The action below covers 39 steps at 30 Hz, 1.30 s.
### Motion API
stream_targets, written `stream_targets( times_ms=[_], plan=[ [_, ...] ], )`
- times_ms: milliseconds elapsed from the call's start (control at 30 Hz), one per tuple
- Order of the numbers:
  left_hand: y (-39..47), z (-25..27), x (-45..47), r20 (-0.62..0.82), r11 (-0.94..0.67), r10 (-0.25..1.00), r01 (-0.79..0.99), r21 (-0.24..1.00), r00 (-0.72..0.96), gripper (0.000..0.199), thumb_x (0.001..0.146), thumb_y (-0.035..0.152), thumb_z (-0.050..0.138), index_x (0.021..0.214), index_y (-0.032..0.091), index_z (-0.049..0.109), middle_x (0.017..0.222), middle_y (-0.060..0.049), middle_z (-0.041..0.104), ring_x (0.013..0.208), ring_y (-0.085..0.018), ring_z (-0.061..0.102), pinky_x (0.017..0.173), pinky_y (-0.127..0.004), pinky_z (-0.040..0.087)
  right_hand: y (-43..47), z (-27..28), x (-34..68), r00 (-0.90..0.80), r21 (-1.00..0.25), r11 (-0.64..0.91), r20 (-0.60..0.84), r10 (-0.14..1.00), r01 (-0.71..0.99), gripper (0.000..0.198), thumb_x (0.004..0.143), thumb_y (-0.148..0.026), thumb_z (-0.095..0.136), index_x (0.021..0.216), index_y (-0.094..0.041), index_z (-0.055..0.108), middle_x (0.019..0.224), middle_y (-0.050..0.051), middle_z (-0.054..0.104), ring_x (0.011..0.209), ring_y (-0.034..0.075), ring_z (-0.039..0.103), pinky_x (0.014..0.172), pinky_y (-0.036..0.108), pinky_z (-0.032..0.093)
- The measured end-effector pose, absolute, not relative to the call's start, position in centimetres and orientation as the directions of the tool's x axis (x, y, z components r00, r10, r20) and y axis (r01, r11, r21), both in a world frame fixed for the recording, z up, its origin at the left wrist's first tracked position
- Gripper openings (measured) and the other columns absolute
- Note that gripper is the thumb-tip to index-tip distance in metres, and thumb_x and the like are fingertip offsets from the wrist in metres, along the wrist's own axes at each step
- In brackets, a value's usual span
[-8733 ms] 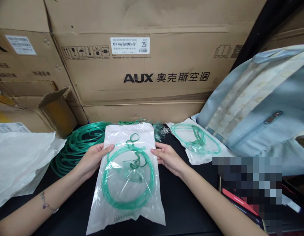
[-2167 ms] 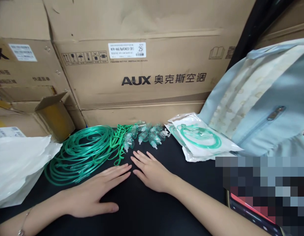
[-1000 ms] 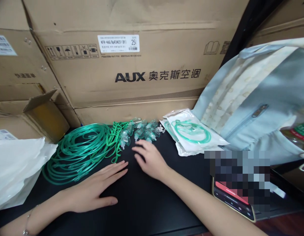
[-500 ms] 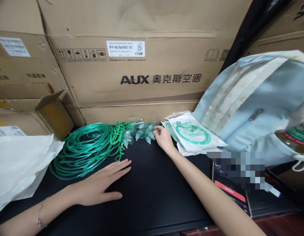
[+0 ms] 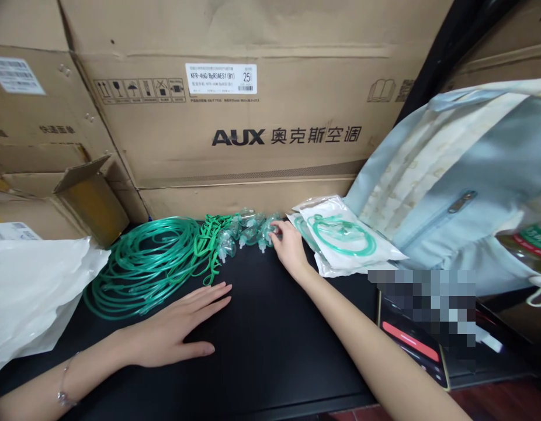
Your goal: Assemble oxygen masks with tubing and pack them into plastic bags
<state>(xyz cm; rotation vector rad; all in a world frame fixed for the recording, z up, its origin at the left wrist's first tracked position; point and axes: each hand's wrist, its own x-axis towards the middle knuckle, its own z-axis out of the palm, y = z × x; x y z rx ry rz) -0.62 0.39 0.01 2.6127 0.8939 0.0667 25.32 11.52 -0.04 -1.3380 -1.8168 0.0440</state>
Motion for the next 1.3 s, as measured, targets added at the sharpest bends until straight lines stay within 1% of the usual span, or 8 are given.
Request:
stream_targets(
  times_ms=[233,367,500,633,867,1033,1133,1300],
  plan=[
    [0.4,-0.1,-0.8,-0.061,-0.713,0.601,0.569,0.411,0.797,0.068,0.083,0.050,0.043,0.139,0.024,0.016,0.148,-0.006,0.012,0.135,-0.024,0.010,0.109,-0.046,0.013,11.1,0.6,25.6,-0.037,-0.439,0.496,0.720,0.693,0.749,0.018,0.079,-0.017,0.048,0.094,-0.016,0.058,0.085,0.008,0.057,0.081,0.021,0.055,0.079,0.038,0.044],
    [0.2,-0.3,-0.5,0.032,-0.625,0.656,0.519,0.583,0.754,0.068,0.080,0.042,0.052,0.138,0.028,0.020,0.148,-0.005,0.015,0.134,-0.025,0.016,0.109,-0.045,0.016,8.8,1.8,24.2,0.100,-0.589,0.596,0.752,0.652,0.545,0.027,0.079,-0.024,0.054,0.106,-0.019,0.053,0.091,0.006,0.055,0.085,0.019,0.055,0.079,0.036,0.046],
    [1.0,-0.2,1.6,0.180,-0.288,0.892,0.212,0.934,0.415,0.064,0.081,0.033,0.052,0.137,0.026,0.021,0.146,-0.008,0.022,0.128,-0.024,0.032,0.103,-0.042,0.031,5.4,1.5,22.5,-0.192,-0.868,0.489,0.467,0.863,0.085,0.043,0.072,-0.023,0.063,0.112,-0.024,0.048,0.081,0.000,0.053,0.073,0.012,0.058,0.066,0.026,0.049],
    [2.1,-0.4,3.6,0.019,0.034,0.924,-0.130,0.991,0.382,0.058,0.078,0.033,0.057,0.130,0.019,0.034,0.132,-0.014,0.043,0.109,-0.024,0.052,0.093,-0.041,0.042,4.0,0.0,22.3,-0.402,-0.973,0.224,0.225,0.888,-0.049,0.040,0.069,-0.024,0.066,0.106,-0.021,0.052,0.077,-0.002,0.052,0.068,0.009,0.057,0.065,0.023,0.048],
    [2.2,-1.6,3.5,-0.014,0.088,0.895,-0.145,0.985,0.446,0.051,0.073,0.026,0.064,0.118,0.021,0.041,0.116,-0.011,0.052,0.086,-0.019,0.057,0.054,-0.024,0.050,3.9,-0.5,22.4,-0.544,-0.903,0.372,0.204,0.814,0.217,0.033,0.073,-0.027,0.064,0.103,-0.020,0.051,0.083,0.001,0.060,0.076,0.012,0.057,0.063,0.024,0.046],
    [2.2,-1.7,3.4,0.012,0.059,0.878,-0.134,0.989,0.479,0.049,0.073,0.022,0.063,0.116,0.023,0.041,0.113,-0.009,0.050,0.076,-0.014,0.054,0.050,-0.021,0.047,4.9,0.8,23.6,-0.415,-0.756,0.445,0.251,0.874,0.480,0.021,0.085,-0.032,0.047,0.100,-0.019,0.054,0.082,0.002,0.059,0.076,0.012,0.057,0.062,0.022,0.046],
    [2.1,-1.8,3.4,0.017,0.046,0.872,-0.117,0.992,0.489,0.049,0.073,0.022,0.063,0.116,0.023,0.040,0.111,-0.008,0.051,0.077,-0.014,0.054,0.052,-0.022,0.046,7.1,1.0,25.0,-0.090,-0.440,0.187,0.233,0.968,0.878,0.020,0.084,-0.024,0.049,0.103,-0.018,0.054,0.086,0.001,0.061,0.076,0.011,0.059,0.071,0.020,0.045],
    [2.1,-1.8,3.4,0.017,0.034,0.874,-0.096,0.995,0.486,0.048,0.071,0.022,0.064,0.114,0.022,0.042,0.111,-0.008,0.051,0.077,-0.014,0.055,0.053,-0.022,0.045,10.4,0.7,26.0,0.144,-0.255,-0.080,0.242,0.959,0.964,0.025,0.081,-0.015,0.050,0.103,-0.005,0.055,0.102,0.019,0.058,0.092,0.025,0.059,0.079,0.032,0.044]
  ],
)
